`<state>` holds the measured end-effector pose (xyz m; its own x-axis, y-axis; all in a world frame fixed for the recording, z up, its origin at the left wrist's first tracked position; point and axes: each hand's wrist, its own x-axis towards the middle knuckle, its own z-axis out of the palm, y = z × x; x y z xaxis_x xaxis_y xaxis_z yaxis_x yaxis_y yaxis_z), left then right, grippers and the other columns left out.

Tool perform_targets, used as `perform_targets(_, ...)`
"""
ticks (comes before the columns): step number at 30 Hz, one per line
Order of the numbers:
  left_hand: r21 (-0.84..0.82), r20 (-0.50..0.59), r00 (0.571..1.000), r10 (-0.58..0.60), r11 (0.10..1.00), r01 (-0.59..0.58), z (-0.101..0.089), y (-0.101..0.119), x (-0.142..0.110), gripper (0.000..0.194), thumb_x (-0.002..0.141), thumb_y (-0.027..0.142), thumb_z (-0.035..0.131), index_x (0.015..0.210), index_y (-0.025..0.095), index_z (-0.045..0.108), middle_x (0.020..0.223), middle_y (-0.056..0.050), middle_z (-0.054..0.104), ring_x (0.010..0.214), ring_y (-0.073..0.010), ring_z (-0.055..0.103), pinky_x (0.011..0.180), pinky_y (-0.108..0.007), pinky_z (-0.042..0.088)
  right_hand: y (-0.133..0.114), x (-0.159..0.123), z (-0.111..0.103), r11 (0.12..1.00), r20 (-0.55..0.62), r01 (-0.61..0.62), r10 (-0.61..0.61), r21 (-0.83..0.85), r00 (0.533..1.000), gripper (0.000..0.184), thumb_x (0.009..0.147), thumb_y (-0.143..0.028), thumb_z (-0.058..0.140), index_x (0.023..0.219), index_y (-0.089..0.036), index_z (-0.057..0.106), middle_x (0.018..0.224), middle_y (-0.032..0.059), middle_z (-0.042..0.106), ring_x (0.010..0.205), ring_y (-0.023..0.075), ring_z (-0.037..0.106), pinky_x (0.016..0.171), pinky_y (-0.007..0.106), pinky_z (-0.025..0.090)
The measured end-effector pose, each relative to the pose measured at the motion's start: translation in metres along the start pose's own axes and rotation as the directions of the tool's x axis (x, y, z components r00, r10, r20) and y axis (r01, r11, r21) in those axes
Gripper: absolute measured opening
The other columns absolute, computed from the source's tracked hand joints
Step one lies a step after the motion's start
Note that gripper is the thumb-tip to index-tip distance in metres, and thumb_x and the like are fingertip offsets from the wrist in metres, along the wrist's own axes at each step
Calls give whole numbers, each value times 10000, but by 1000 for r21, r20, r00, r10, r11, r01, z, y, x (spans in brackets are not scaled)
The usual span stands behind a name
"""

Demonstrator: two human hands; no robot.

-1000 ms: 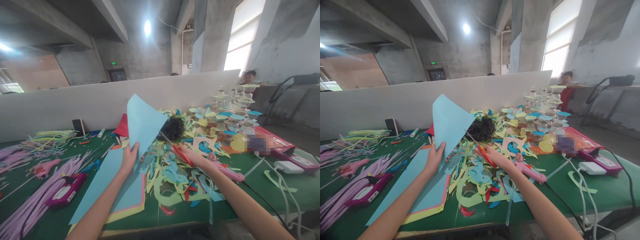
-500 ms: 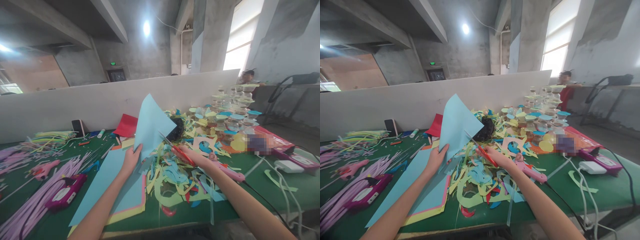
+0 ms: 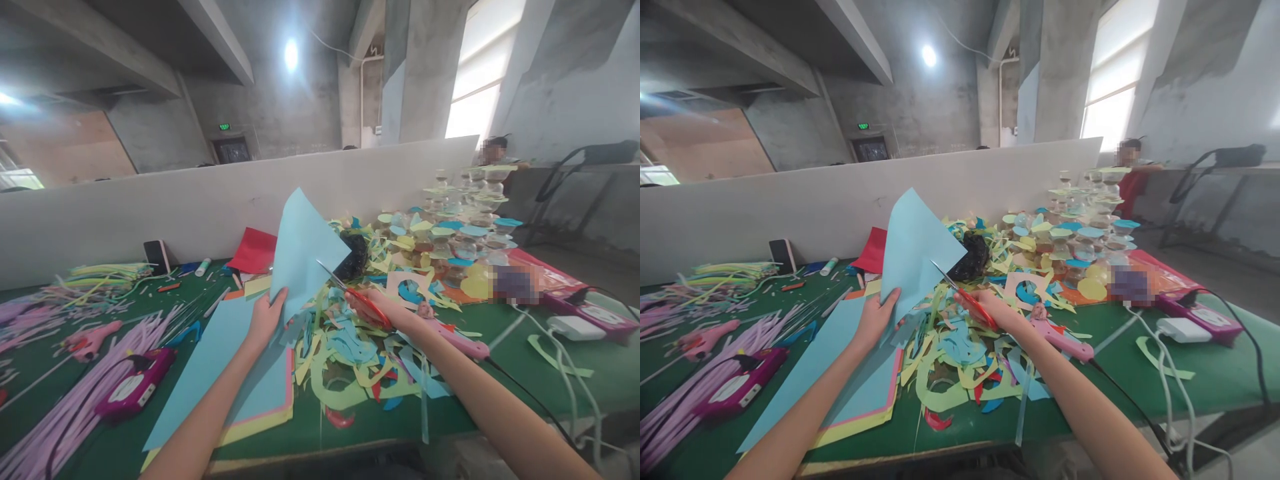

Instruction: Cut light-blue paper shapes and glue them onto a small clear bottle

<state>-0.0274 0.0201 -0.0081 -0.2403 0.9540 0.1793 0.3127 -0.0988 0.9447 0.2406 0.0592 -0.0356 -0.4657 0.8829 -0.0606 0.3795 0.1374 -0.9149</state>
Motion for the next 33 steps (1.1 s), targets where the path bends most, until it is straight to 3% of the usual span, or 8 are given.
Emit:
perform_targets(5,5,15,1000,-4,1000,4,-1,0,2,405,808,538,580,896,143,577,429,0,589,356,-186,554,359,-272,449,-7,-7,-1,999,42,46,-47,19,998,551,791,-764,461,746,-214,479,511,-63,391,412,93,325,419,253,299)
perform_targets(9,14,54,999,3,1000,-4,-1,3,-1,396,797,530,600,887,145,576,445,-4,599,364,-185,565,352,-261,434,-19,-18,-1,981,6,154,-155,-118,988,551,818,-766,411,754,-223,480,636,-26,450,522,127,396,515,289,396)
perform_targets(12,13,65,998,-8,1000,7,0,3,-3,384,801,518,603,901,148,575,457,-6,609,376,-188,577,353,-263,445,-22,-19,0,976,-12,143,-147,-162,989,578,826,-782,356,783,-225,504,688,2,492,580,157,459,567,318,440)
perform_targets(20,38,74,997,-8,999,5,0,0,-1,384,818,537,580,878,158,566,433,-8,604,338,-179,551,354,-257,436,-17,-14,2,994,7,109,-109,-11,994,551,830,-774,373,755,-231,437,558,-51,376,448,110,343,441,262,308)
perform_targets(26,89,70,997,-26,996,19,0,1,-4,448,797,590,571,886,152,594,422,2,586,346,-199,547,370,-289,445,-24,-20,4,981,-20,173,-175,-84,984,518,835,-746,411,796,-230,426,673,-30,404,549,126,384,505,274,378)
perform_targets(30,138,61,990,127,981,-134,-1,-2,-1,485,769,605,589,861,133,649,694,-75,724,619,-230,671,584,-306,525,-20,-15,7,983,-53,159,-164,-87,985,524,843,-751,378,796,-231,414,692,-21,396,560,130,387,497,275,379)
perform_targets(33,151,58,986,156,975,-163,-1,-5,1,530,759,621,584,905,119,671,848,-104,747,780,-260,685,698,-328,527,-15,-9,7,993,-60,110,-113,-53,992,540,825,-766,386,783,-228,425,629,-36,406,505,121,395,457,262,354)
